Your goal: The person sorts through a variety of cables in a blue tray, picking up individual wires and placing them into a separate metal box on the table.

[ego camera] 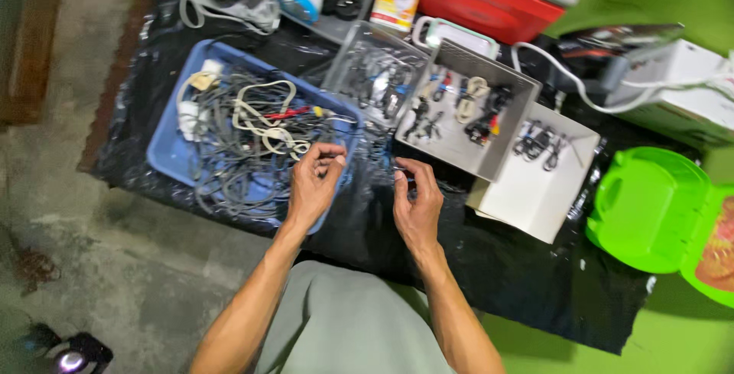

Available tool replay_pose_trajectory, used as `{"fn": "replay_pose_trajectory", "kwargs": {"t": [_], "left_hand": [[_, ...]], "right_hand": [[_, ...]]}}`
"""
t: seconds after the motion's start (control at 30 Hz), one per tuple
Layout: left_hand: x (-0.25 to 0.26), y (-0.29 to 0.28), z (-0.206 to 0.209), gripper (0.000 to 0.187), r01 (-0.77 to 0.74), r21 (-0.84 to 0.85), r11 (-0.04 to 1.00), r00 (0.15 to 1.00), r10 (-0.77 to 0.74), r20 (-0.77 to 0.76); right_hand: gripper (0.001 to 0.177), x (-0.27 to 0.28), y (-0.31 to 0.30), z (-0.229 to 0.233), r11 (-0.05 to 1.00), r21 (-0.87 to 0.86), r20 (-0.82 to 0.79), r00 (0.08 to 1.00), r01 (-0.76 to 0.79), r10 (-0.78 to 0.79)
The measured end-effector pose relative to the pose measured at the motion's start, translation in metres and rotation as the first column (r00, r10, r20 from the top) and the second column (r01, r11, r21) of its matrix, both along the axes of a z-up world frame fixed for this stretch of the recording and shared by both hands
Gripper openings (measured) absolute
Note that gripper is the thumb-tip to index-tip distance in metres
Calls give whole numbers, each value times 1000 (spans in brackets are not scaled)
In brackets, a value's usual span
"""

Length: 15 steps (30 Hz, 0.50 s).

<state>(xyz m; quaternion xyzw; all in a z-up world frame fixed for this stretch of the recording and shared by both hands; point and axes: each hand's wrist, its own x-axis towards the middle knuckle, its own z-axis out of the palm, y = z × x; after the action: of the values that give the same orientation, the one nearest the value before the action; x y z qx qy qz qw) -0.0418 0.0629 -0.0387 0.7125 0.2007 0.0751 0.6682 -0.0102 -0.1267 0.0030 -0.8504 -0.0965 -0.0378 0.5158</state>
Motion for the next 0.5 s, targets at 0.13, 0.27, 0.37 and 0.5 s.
{"fn": "replay_pose_trajectory", "kwargs": {"t": [0.13, 0.27, 0.37, 0.5], "left_hand": [[3, 62, 21, 11, -56, 77, 995, 995, 50, 83], [12, 118, 45, 10, -104, 337, 936, 981, 41, 191], [31, 157, 46, 10, -117, 601, 790, 963, -57, 262], [59, 204, 28, 6, 17, 753, 657, 949, -247, 195]], "right_hand": [[16, 11, 53, 2, 992, 30, 7, 992, -123, 123], [14, 28, 105, -5, 976, -18, 5, 977, -215, 215], [12, 47, 143, -24, 953, -138, 139, 947, -270, 289], [21, 78, 176, -47, 829, -427, 204, 855, -361, 477]]}}
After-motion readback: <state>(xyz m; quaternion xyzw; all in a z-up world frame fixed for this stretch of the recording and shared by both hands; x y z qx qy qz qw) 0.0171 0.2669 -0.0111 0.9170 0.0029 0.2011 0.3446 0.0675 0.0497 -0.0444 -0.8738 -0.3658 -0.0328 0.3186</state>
